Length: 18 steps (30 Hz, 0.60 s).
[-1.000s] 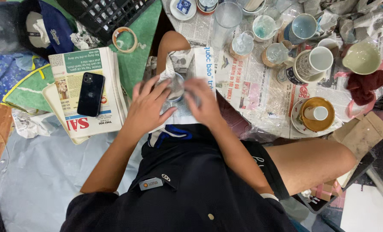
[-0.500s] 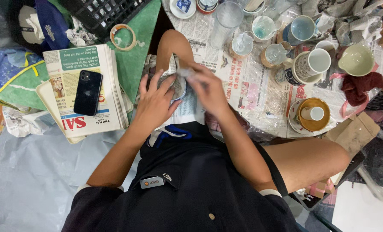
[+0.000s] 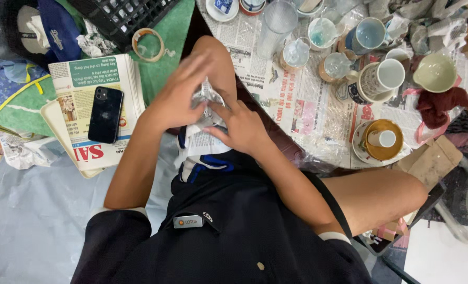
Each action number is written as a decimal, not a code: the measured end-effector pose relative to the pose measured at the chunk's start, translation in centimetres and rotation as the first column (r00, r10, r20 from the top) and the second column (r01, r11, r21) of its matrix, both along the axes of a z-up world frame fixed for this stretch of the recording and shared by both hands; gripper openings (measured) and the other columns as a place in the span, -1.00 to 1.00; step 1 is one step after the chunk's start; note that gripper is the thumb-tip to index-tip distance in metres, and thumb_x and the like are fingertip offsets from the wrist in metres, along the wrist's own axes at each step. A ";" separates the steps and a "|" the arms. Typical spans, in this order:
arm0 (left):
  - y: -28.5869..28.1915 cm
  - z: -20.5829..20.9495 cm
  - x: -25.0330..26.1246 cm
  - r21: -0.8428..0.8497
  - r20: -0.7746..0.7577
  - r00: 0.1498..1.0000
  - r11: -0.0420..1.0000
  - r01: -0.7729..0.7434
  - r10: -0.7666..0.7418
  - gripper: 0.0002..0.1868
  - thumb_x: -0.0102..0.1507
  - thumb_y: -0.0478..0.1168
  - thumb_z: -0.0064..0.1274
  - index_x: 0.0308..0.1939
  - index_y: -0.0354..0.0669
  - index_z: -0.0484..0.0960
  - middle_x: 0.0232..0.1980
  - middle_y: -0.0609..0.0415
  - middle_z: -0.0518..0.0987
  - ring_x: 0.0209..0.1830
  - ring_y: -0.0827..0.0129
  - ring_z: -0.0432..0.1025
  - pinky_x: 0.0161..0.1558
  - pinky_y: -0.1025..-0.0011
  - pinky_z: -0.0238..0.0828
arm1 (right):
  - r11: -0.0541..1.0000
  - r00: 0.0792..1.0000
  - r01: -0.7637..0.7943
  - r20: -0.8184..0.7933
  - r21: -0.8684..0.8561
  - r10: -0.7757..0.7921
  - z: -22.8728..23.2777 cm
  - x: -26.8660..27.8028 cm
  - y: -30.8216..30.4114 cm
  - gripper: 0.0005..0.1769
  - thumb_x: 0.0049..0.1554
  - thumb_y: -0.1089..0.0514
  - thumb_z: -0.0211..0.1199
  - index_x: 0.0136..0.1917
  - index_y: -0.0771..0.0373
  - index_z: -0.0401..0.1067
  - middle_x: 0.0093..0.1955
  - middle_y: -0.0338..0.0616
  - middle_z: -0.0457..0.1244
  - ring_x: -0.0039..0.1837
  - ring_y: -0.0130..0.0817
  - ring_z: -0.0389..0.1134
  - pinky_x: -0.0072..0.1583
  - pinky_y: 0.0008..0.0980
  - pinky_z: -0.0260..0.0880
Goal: The person wraps individual ceramic cups and bowls with newspaper sheets. They fold the paper around each item and place the wrapped pieces into a black plastic crate.
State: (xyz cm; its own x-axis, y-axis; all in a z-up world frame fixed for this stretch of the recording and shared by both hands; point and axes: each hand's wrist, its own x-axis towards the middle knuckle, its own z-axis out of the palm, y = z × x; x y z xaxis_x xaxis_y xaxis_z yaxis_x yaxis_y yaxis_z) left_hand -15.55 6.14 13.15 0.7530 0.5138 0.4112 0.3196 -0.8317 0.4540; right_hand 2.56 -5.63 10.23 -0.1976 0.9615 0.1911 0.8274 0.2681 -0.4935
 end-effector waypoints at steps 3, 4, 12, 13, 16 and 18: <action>0.4 -1.4 1.5 -0.169 0.016 0.999 0.985 0.033 -0.031 -0.44 0.09 -0.38 0.23 0.21 -0.32 0.61 0.27 -0.25 0.55 0.24 -0.13 0.42 0.25 0.09 0.27 | 1.000 1.000 -0.005 -0.029 -0.018 0.005 -0.6 0.4 -0.2 -0.30 0.10 -0.24 0.37 0.37 0.14 0.37 0.54 0.03 0.06 0.22 0.06 0.35 0.06 -0.08 0.46; 0.4 -1.8 1.6 -0.197 0.005 1.000 0.980 0.017 -0.017 -0.50 0.11 -0.38 0.22 0.16 -0.30 0.63 0.21 -0.21 0.59 0.20 -0.09 0.45 0.23 0.11 0.32 | 0.999 0.996 -0.035 -0.078 0.029 0.037 -1.0 0.7 -0.4 -0.33 0.12 -0.17 0.39 0.40 0.14 0.36 0.55 0.02 0.06 0.28 0.06 0.34 0.12 -0.09 0.46; -0.6 -3.7 0.9 -0.024 0.030 0.997 0.997 -0.067 0.068 -0.76 0.22 -0.34 0.23 -0.03 -0.24 0.74 -0.04 -0.07 0.71 -0.03 0.06 0.59 0.03 0.16 0.44 | 0.906 0.826 0.140 -0.458 -0.399 -0.329 -4.9 3.7 -4.0 -0.38 0.12 0.25 0.34 0.35 0.33 0.14 0.09 0.06 0.35 0.14 -0.20 0.45 0.12 -0.30 0.44; -0.7 -3.8 0.8 -0.022 0.039 0.997 0.997 -0.072 0.073 -0.77 0.23 -0.33 0.22 -0.03 -0.24 0.74 -0.03 -0.06 0.71 -0.03 0.07 0.59 0.03 0.16 0.44 | 0.886 0.793 0.125 -0.491 -0.447 -0.360 -5.4 4.2 -4.5 -0.51 0.14 0.26 0.32 0.27 0.33 0.21 0.04 0.02 0.37 0.09 -0.25 0.45 0.08 -0.33 0.45; -0.9 -4.0 0.9 -0.027 0.050 0.995 0.996 -0.090 0.091 -0.79 0.24 -0.33 0.22 -0.04 -0.23 0.75 -0.02 -0.05 0.71 -0.04 0.08 0.59 0.02 0.17 0.44 | 0.825 0.617 0.070 -0.625 -0.561 -0.478 -6.9 4.8 -5.2 -0.81 0.23 0.27 0.25 0.11 0.34 0.36 -0.06 -0.06 0.39 -0.06 -0.40 0.38 -0.04 -0.39 0.36; -1.1 -4.1 1.0 -0.043 0.027 0.994 0.993 -0.106 0.108 -0.81 0.25 -0.33 0.22 -0.06 -0.23 0.75 -0.04 -0.06 0.72 -0.08 0.08 0.59 -0.01 0.16 0.45 | 0.799 0.367 0.024 -0.738 -0.601 -0.566 -7.5 4.6 -5.3 -0.87 0.32 0.28 0.19 0.12 0.37 0.37 -0.07 -0.05 0.36 -0.18 -0.45 0.24 -0.17 -0.41 0.16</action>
